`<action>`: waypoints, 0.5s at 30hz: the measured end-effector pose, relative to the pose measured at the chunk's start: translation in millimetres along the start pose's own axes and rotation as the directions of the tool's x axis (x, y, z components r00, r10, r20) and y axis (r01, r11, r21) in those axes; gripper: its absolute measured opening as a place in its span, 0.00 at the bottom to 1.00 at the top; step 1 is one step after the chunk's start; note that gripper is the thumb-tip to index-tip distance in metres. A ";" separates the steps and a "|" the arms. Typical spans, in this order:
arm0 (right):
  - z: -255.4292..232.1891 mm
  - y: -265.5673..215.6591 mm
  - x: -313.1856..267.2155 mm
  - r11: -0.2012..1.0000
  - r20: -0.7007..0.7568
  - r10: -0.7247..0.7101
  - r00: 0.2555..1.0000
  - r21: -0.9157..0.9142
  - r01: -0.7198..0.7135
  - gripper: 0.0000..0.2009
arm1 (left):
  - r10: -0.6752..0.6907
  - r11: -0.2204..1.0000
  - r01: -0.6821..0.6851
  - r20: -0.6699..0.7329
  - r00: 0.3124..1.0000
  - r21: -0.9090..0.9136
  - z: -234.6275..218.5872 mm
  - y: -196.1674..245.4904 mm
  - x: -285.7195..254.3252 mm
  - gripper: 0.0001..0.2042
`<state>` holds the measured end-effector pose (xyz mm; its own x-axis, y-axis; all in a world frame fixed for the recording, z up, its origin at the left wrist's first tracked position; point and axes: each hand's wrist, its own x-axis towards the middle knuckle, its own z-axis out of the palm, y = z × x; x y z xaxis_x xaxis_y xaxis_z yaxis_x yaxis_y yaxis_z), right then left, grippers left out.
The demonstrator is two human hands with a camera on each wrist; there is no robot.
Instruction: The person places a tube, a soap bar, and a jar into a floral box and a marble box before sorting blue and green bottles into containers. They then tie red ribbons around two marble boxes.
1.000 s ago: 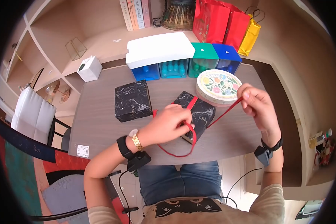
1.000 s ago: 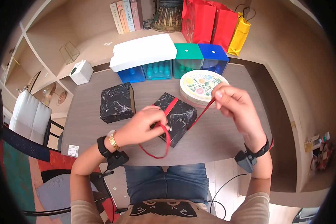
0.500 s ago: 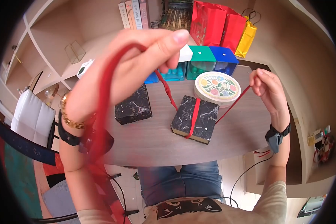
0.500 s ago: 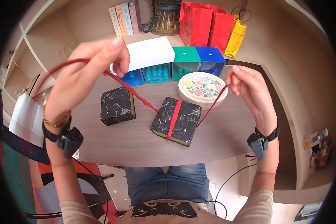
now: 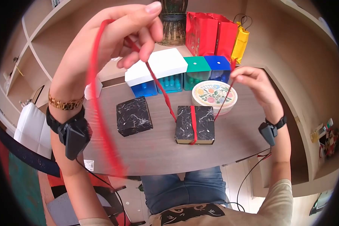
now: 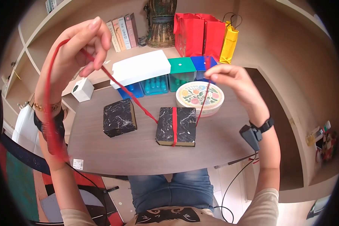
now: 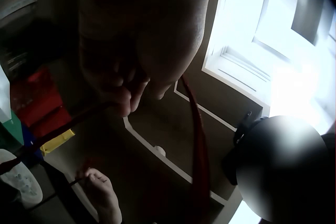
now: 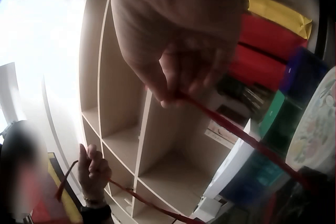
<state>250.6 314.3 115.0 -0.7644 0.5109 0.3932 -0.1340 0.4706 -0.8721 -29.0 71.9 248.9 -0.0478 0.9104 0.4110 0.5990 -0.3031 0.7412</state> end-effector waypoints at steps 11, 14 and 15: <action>83.5 19.0 19.3 0.988 0.341 -0.085 0.936 0.148 0.036 0.22 | 0.303 0.911 -0.166 0.341 0.890 -0.377 66.7 4.2 104.5 0.17; 90.2 16.0 21.6 0.997 0.345 -0.050 0.937 0.066 0.029 0.21 | 0.249 0.936 -0.154 0.288 0.925 -0.317 88.0 9.7 112.1 0.13; 90.0 16.3 21.0 0.999 0.347 -0.032 0.937 0.041 0.019 0.20 | 0.316 0.902 -0.194 0.284 0.905 -0.386 87.1 -2.4 118.4 0.16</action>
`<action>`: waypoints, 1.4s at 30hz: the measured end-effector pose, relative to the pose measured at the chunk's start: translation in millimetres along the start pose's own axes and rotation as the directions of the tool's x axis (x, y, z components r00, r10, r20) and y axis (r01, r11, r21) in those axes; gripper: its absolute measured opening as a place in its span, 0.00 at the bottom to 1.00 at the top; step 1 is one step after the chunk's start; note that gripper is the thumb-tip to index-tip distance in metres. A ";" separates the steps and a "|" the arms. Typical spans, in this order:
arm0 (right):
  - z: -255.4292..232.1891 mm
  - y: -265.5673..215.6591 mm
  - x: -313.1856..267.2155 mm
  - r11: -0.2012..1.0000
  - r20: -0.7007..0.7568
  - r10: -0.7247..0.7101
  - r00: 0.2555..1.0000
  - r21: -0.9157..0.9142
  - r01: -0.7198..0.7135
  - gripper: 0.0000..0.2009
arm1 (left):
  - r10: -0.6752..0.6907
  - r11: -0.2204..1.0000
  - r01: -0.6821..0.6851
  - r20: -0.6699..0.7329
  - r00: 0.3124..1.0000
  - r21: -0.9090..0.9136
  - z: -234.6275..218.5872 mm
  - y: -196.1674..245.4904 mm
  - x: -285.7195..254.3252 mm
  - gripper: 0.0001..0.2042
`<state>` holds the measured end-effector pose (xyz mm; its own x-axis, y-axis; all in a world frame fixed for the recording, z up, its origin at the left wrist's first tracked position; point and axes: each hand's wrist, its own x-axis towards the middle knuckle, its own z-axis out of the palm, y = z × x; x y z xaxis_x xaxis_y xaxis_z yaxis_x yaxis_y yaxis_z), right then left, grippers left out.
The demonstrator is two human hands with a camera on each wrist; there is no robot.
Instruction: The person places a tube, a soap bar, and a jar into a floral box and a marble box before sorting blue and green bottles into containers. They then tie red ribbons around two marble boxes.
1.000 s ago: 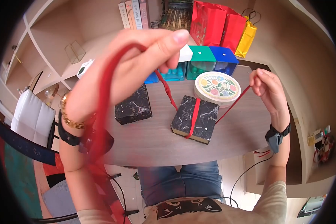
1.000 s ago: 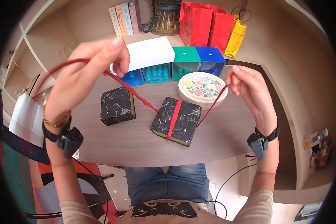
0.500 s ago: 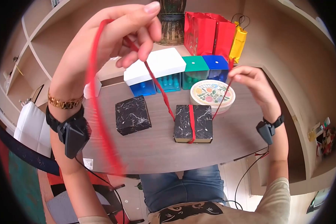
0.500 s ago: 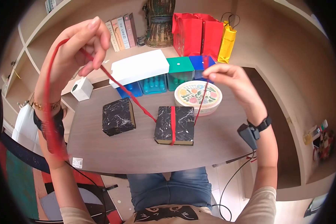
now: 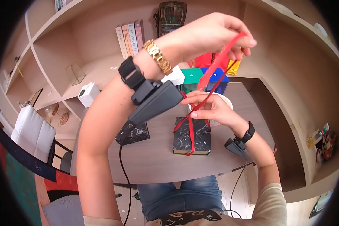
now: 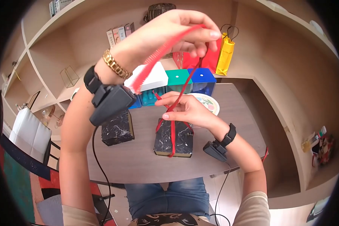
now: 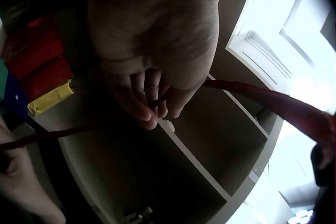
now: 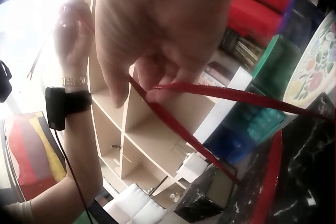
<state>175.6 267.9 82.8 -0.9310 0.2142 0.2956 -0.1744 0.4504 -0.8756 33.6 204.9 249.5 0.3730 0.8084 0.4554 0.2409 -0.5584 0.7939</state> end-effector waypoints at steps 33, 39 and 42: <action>-66.0 -68.9 -124.4 0.738 -0.381 0.074 0.921 -0.600 -0.308 0.05 | -0.420 0.502 0.146 0.092 0.903 0.852 46.6 -152.0 -212.3 0.61; -96.9 -55.1 -145.9 0.732 -0.482 0.119 0.868 -0.548 -0.405 0.07 | -0.390 0.531 0.112 0.125 0.912 0.840 47.9 -153.8 -216.7 0.61; -120.9 -42.5 -161.4 0.718 -0.545 0.133 0.828 -0.523 -0.460 0.08 | -0.412 0.496 0.112 0.121 0.903 0.861 47.1 -152.5 -219.8 0.61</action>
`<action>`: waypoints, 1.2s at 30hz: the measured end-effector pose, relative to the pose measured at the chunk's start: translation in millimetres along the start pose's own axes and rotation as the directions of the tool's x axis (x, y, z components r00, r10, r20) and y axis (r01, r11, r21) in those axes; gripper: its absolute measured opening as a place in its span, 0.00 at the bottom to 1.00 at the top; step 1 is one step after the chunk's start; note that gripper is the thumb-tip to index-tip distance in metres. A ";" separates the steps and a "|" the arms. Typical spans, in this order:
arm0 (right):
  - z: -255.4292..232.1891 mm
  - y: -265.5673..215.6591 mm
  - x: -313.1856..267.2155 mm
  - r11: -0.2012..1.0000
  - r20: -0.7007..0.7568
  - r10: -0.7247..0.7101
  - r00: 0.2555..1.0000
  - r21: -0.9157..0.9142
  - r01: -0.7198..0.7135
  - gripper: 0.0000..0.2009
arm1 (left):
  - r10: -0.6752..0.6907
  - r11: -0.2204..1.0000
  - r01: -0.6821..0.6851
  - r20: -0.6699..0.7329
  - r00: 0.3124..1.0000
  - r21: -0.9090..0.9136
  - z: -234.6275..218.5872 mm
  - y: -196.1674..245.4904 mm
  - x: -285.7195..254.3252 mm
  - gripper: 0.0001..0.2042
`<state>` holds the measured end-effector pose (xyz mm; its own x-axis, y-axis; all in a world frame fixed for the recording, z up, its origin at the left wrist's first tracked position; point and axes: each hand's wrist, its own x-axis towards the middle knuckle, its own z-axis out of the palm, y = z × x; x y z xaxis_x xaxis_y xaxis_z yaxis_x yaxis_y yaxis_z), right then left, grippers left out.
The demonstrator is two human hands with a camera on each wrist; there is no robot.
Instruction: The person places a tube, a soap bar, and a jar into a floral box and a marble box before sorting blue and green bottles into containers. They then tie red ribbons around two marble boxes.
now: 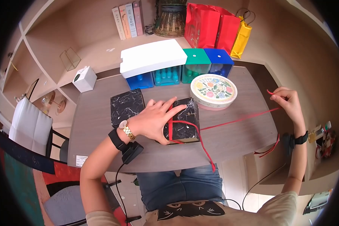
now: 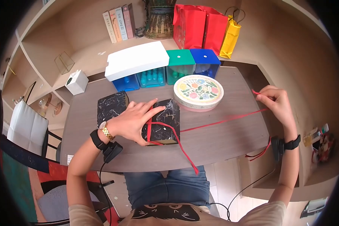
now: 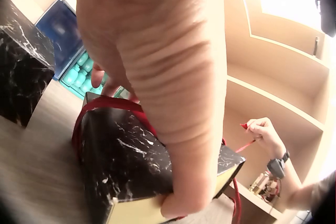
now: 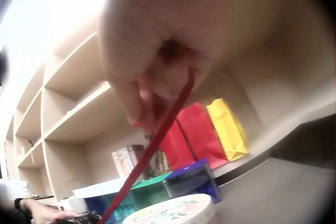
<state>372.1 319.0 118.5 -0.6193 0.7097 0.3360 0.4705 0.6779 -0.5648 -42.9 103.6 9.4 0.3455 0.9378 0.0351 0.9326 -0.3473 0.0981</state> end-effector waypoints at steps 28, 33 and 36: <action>198.0 -30.9 -38.7 0.894 0.394 -0.412 0.822 -0.001 0.448 0.16 | -0.106 0.971 0.066 -0.166 0.981 -0.228 26.3 29.9 8.9 0.50; 220.1 -9.5 -20.6 0.951 0.572 -0.276 0.773 0.279 0.133 0.12 | -0.137 0.941 0.059 -0.216 0.967 -0.333 23.2 20.3 0.3 0.50; 214.6 -18.7 -11.1 0.951 0.653 -0.259 0.712 0.300 0.070 0.12 | -0.134 0.932 0.048 -0.220 0.966 -0.359 21.1 17.9 -5.7 0.50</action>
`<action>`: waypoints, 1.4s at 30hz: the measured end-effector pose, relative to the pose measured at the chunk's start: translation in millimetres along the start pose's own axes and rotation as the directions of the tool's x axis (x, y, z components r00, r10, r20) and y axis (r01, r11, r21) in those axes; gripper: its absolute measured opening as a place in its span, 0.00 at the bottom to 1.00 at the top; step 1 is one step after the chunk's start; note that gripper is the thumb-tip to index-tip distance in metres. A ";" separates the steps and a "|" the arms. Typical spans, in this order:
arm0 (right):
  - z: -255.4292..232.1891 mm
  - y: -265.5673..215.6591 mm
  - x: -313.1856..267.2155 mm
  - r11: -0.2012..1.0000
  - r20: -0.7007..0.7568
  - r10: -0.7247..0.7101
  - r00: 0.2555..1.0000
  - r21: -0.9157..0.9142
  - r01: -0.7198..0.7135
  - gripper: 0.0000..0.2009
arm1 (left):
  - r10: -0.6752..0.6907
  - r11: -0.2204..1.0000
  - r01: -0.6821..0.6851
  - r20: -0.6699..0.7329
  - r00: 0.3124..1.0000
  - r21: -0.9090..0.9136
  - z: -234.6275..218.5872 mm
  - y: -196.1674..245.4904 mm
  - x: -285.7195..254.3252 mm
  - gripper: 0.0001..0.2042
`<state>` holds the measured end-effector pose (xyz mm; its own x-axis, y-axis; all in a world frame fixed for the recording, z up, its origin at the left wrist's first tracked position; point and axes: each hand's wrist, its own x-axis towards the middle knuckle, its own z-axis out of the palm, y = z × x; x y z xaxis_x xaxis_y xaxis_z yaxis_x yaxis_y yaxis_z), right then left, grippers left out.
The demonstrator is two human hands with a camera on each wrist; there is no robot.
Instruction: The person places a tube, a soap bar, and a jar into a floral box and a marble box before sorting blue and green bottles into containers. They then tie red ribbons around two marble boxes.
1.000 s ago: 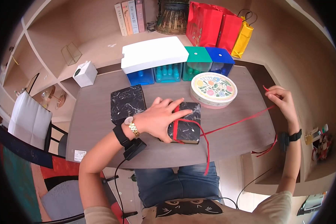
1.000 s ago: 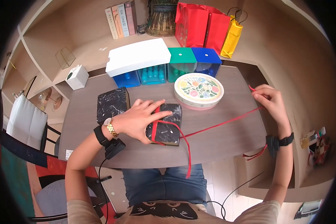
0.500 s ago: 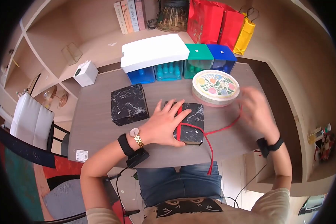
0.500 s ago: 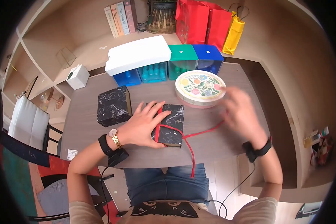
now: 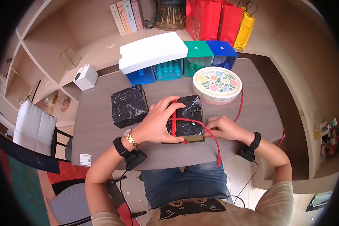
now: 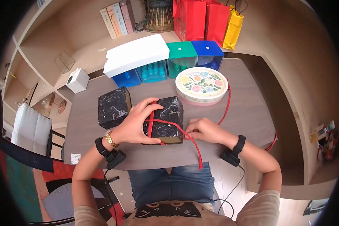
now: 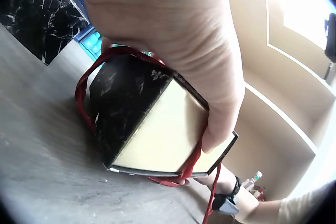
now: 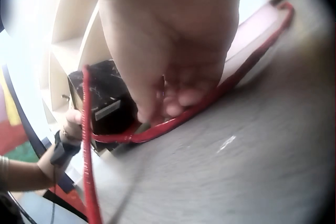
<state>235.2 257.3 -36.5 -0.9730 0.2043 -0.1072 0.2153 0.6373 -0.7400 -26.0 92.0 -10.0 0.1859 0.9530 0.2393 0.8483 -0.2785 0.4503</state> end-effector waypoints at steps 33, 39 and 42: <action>6.4 -1.0 43.2 0.473 0.199 0.323 0.925 0.813 -0.340 0.21 | 0.021 0.982 -0.036 -0.084 0.996 -0.187 9.7 -2.3 -27.9 0.43; 5.2 5.3 43.0 0.456 0.189 0.318 0.929 0.829 -0.325 0.18 | 0.014 0.985 -0.031 -0.099 0.995 -0.168 -1.0 -5.6 -73.0 0.37; 6.3 8.7 44.1 0.428 0.224 0.314 0.923 0.834 -0.348 0.17 | -0.036 0.999 0.032 -0.107 0.994 -0.043 13.1 -0.1 -93.7 0.37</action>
<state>193.6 267.1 -51.8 -0.8489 0.2217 -0.4798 0.3619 -0.4178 -0.8333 -37.0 4.3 -43.7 0.1008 0.9442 0.3135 0.8319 -0.2528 0.4940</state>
